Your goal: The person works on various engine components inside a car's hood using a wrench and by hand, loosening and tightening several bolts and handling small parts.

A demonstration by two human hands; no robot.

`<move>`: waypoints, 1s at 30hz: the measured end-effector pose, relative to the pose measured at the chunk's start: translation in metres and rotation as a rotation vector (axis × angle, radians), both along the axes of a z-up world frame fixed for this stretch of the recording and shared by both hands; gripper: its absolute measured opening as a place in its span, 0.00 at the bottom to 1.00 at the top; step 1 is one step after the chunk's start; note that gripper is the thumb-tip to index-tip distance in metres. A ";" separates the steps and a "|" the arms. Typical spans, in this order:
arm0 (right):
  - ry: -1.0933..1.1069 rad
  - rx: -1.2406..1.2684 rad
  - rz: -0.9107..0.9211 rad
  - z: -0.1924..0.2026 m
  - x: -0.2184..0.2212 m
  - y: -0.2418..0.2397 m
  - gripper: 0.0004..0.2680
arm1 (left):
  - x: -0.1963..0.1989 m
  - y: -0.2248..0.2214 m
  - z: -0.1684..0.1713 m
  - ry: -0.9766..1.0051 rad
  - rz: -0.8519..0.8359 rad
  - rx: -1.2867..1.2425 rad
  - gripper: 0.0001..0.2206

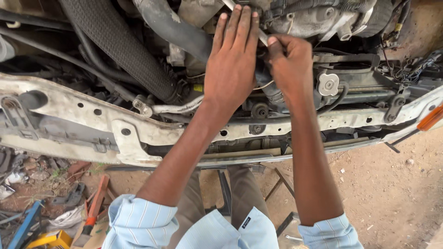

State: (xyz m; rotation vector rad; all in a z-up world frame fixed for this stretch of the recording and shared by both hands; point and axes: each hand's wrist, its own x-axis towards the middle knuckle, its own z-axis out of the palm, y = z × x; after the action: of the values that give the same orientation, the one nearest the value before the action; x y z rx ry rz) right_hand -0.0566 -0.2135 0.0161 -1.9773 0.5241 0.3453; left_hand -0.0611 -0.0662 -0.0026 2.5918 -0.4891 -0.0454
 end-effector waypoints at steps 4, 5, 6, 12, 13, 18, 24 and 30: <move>-0.110 -0.067 0.053 -0.003 0.007 -0.005 0.07 | 0.007 -0.009 0.004 0.001 0.013 0.150 0.30; -0.124 -0.109 0.076 -0.003 0.010 -0.006 0.07 | 0.009 -0.012 0.006 0.007 0.029 0.154 0.30; -0.132 -0.151 0.097 -0.005 0.011 -0.007 0.07 | 0.010 -0.016 0.008 0.017 0.043 0.159 0.30; -0.157 -0.211 0.079 -0.016 0.021 -0.027 0.06 | 0.022 -0.044 0.006 0.031 0.208 0.172 0.22; -0.154 -0.210 0.087 -0.018 0.021 -0.029 0.06 | 0.024 -0.047 0.002 0.045 0.203 0.163 0.22; -0.417 -0.392 0.387 -0.018 0.003 -0.012 0.02 | 0.028 -0.049 -0.019 0.008 0.299 0.229 0.14; 0.136 -0.226 0.021 -0.015 0.003 -0.008 0.05 | 0.025 -0.025 -0.030 -0.033 0.109 0.170 0.25; -0.366 -0.165 0.024 -0.050 0.054 -0.051 0.06 | 0.031 -0.020 -0.025 -0.075 0.088 -0.051 0.32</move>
State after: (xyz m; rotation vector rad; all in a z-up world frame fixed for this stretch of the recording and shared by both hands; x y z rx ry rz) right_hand -0.0022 -0.2647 -0.0343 -2.1437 0.3008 -0.0503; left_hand -0.0304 -0.0861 -0.0272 2.5694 -0.3973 0.0934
